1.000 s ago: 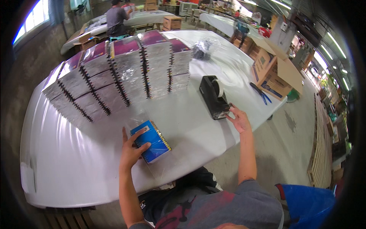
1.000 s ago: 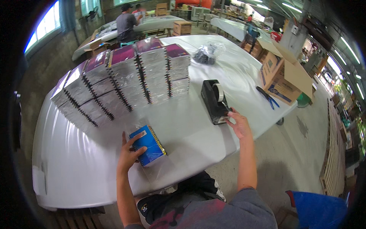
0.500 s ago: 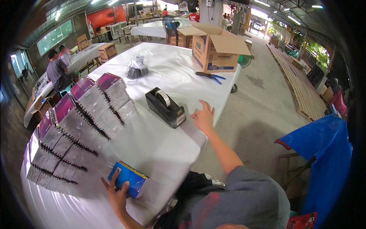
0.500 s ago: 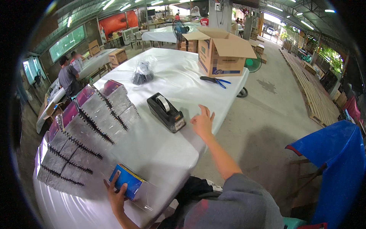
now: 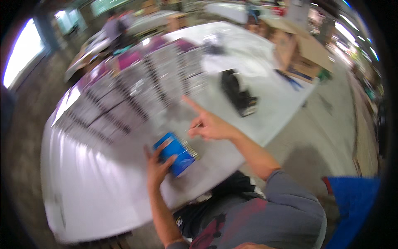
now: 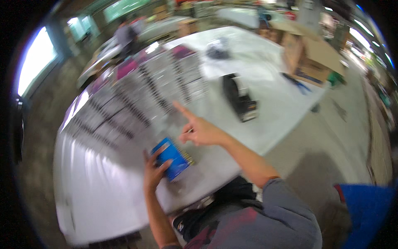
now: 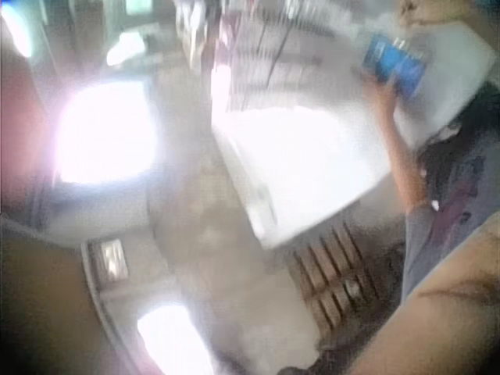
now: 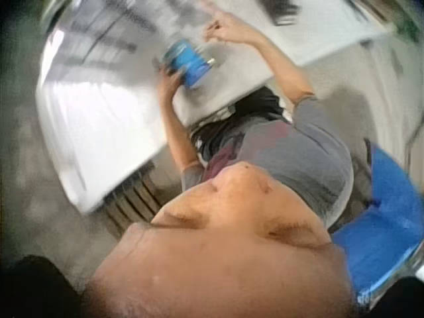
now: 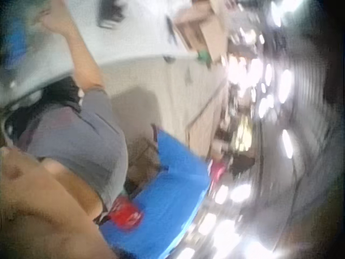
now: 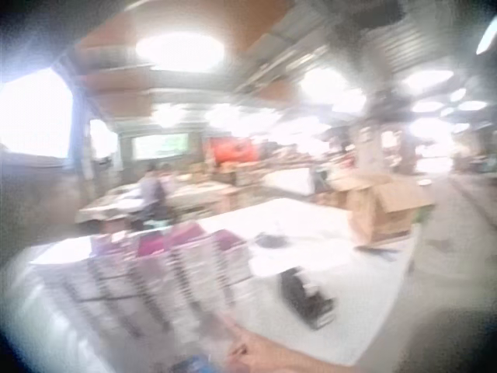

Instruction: The person wraps spiral-bound notebooks in clear plastic film and seals them with tape. They handle stacks of notebooks, apply plastic wrap, and use a tape dispenser to secure the packaging. The wrapped notebooks are stacked on the table.

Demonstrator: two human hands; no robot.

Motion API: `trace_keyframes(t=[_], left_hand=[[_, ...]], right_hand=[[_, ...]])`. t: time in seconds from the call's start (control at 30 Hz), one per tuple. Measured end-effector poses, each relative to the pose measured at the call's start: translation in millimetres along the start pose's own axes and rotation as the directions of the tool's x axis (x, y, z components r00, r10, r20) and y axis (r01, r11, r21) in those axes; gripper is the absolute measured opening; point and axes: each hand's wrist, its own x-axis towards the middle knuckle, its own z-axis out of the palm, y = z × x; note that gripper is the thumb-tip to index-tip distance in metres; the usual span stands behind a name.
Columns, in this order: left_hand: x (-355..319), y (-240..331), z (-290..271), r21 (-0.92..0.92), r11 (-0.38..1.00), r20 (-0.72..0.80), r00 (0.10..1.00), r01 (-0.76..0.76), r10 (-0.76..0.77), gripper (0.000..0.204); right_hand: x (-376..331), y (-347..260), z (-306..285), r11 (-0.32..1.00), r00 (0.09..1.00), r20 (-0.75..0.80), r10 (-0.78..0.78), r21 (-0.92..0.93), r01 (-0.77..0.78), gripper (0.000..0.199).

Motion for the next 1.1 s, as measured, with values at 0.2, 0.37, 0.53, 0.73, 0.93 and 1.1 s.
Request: trace_keyframes(t=[0.2, 0.37, 0.53, 0.73, 0.93, 1.1], left_hand=[[4.2, -6.3, -0.4, 0.093, 0.995, -0.005, 0.999, -0.039, 0.040, 0.060], [-2.6, 2.7, -1.3, 0.002, 1.000, 0.005, 1.000, 0.016, -0.016, 0.060], [0.7, -1.1, 2.1, -0.026, 0.999, 0.005, 1.000, -0.022, 0.022, 0.060], [0.7, -0.7, -1.0, 0.041, 0.999, 0.005, 1.000, 0.013, -0.013, 0.056], [-7.8, 4.9, 5.4, -0.040, 0.999, -0.136, 0.991, 0.000, -0.005, 0.099], [-22.3, -22.7, 36.0, -0.067, 0.998, -0.238, 0.971, 0.013, -0.029, 0.132]], right_hand=[[50.2, 9.6, 49.3, 0.999, 0.970, 0.242, 0.017, -0.052, -0.005, 0.093], [71.8, 18.1, 64.1, 0.923, 0.965, 0.247, 0.085, -0.384, 0.017, 0.104], [79.4, 20.0, 67.5, 0.767, 0.974, 0.153, 0.165, -0.641, -0.029, 0.111], [68.1, 25.3, 61.4, 0.497, 0.997, 0.068, -0.021, -0.865, 0.069, 0.116], [41.9, 62.1, 29.7, 0.731, 0.989, -0.032, 0.147, -0.669, -0.131, 0.106], [20.7, 75.7, 58.1, 0.993, 0.983, 0.143, 0.115, 0.013, -0.118, 0.092]])
